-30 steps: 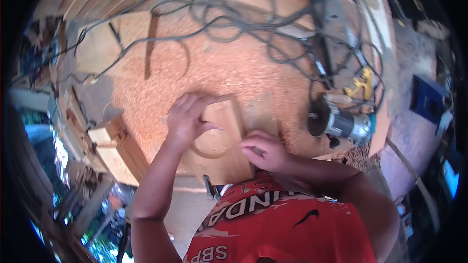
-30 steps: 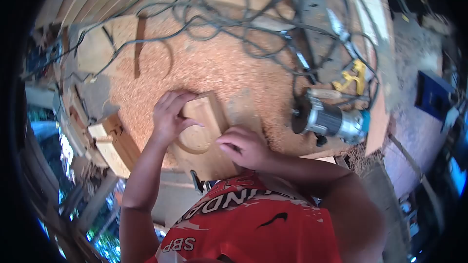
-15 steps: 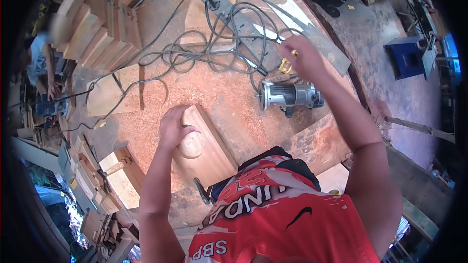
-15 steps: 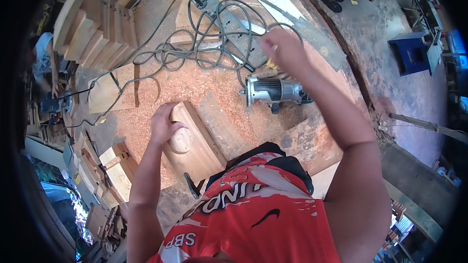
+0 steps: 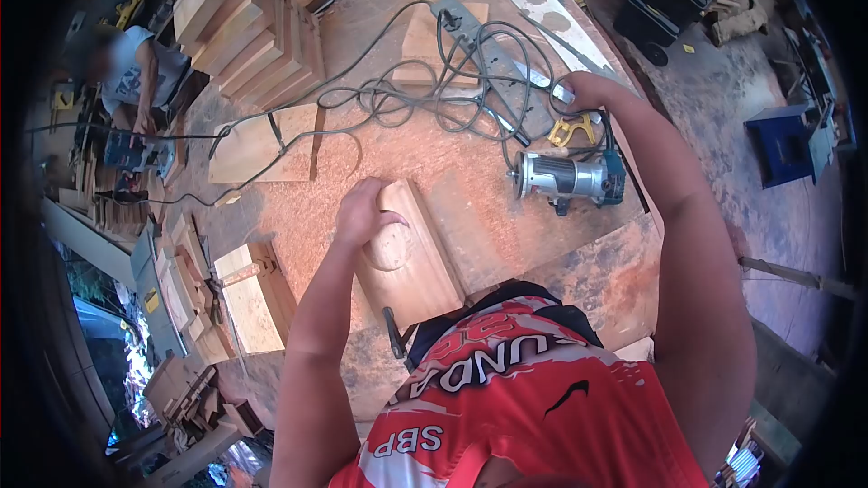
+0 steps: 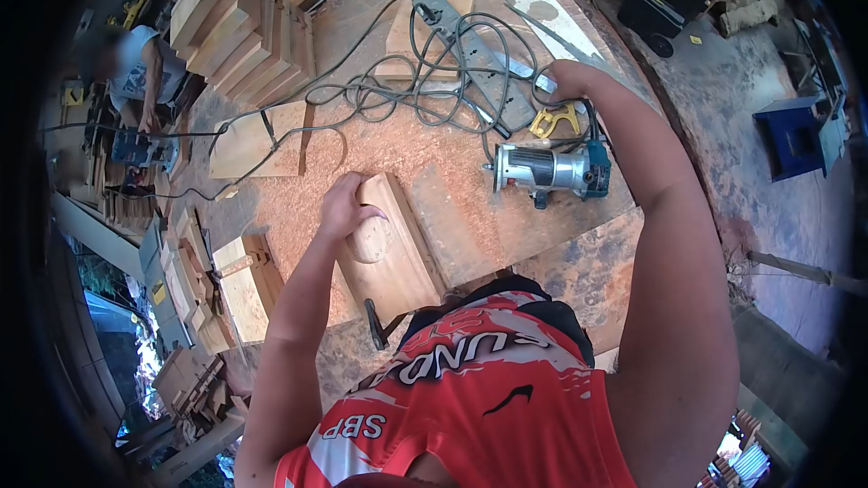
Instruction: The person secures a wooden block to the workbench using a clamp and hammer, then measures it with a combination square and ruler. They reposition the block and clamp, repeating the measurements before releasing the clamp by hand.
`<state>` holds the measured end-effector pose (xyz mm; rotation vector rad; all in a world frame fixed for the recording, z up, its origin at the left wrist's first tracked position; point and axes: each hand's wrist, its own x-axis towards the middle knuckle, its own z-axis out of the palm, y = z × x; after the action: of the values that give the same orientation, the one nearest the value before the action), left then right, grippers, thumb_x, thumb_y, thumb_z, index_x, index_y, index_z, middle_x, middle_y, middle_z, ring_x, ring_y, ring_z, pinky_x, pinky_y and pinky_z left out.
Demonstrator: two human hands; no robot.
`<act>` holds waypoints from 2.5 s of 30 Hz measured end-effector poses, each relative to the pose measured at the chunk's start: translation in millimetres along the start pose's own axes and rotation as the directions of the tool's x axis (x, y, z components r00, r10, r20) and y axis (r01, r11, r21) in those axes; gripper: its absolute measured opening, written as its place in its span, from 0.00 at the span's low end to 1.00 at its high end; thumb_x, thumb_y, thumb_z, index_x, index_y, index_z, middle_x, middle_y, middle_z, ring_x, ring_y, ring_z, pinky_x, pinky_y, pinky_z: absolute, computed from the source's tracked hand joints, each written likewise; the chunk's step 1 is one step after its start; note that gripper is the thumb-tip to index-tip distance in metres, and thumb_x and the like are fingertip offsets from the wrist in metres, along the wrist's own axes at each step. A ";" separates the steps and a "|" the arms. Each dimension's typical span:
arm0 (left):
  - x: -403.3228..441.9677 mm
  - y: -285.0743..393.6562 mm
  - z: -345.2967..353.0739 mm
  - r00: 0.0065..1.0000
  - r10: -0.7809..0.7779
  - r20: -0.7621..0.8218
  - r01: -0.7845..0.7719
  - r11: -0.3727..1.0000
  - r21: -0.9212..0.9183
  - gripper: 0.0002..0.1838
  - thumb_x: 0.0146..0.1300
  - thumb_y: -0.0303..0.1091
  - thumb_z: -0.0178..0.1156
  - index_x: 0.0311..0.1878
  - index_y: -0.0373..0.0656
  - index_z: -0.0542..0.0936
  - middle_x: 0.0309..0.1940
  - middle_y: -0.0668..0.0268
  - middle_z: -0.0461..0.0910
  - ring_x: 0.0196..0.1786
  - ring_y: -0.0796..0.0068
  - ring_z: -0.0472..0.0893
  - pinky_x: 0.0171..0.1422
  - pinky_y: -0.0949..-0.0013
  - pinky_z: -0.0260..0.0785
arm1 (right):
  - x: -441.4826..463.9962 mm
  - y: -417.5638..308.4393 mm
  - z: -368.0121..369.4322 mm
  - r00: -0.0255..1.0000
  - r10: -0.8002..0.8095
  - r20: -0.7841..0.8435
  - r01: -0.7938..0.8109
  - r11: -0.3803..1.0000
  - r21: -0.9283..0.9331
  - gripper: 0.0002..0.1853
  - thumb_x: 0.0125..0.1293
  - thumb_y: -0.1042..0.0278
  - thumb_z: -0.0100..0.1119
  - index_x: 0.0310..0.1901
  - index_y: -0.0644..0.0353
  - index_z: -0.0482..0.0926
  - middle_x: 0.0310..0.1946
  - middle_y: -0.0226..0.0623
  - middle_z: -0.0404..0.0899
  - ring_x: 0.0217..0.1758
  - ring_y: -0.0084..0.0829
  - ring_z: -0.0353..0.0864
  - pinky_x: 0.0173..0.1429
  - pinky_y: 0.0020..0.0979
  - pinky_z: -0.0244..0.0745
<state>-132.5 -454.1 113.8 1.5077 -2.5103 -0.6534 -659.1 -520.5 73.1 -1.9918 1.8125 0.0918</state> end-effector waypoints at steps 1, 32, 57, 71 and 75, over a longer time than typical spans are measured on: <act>-0.2 -0.8 0.9 1.000 -0.004 -0.004 0.004 1.000 0.001 0.39 0.32 0.51 0.80 0.51 0.44 0.80 0.46 0.60 0.81 0.53 0.54 0.79 0.59 0.56 0.71 | -4.6 -1.6 -8.0 1.000 -0.005 -0.001 0.005 1.000 -0.002 0.29 0.43 0.50 0.80 0.42 0.61 0.82 0.35 0.44 0.84 0.40 0.40 0.83 0.45 0.39 0.75; -12.3 -10.9 -1.6 0.985 0.169 -0.044 -0.170 0.985 -0.012 0.41 0.42 0.58 0.76 0.58 0.43 0.78 0.54 0.56 0.81 0.60 0.54 0.78 0.65 0.57 0.69 | -240.4 -96.0 -25.4 0.187 0.311 -0.932 -0.324 0.915 0.240 0.14 0.67 0.60 0.62 0.46 0.60 0.75 0.40 0.55 0.80 0.46 0.59 0.78 0.48 0.50 0.72; 10.2 -22.9 3.4 0.955 0.212 0.210 -0.187 0.974 -0.132 0.42 0.48 0.51 0.77 0.64 0.40 0.74 0.55 0.52 0.81 0.56 0.58 0.82 0.63 0.61 0.73 | -389.9 -426.9 302.1 0.607 0.794 -0.025 0.636 -0.467 0.614 0.13 0.73 0.72 0.57 0.56 0.61 0.74 0.44 0.32 0.79 0.48 0.25 0.80 0.55 0.33 0.77; 17.8 -30.4 18.3 0.907 0.405 0.118 -0.398 0.914 -0.074 0.36 0.56 0.50 0.72 0.60 0.32 0.74 0.50 0.46 0.82 0.53 0.52 0.82 0.60 0.58 0.73 | -257.7 -470.7 290.8 -0.066 0.997 0.042 0.956 0.051 0.290 0.18 0.70 0.72 0.61 0.58 0.59 0.69 0.46 0.36 0.79 0.47 0.24 0.79 0.42 0.26 0.75; 16.2 -27.1 14.8 0.894 0.411 0.180 -0.399 0.911 -0.100 0.37 0.57 0.50 0.71 0.61 0.30 0.73 0.51 0.45 0.81 0.55 0.54 0.81 0.61 0.59 0.71 | -237.2 -466.6 287.2 -0.168 0.985 0.030 0.930 0.148 0.336 0.20 0.68 0.70 0.66 0.56 0.64 0.69 0.43 0.36 0.79 0.36 0.22 0.79 0.32 0.23 0.78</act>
<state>-123.5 -474.7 87.2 0.8849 -2.7972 -0.8281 -173.9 -176.2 23.9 0.4351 1.1216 -2.9365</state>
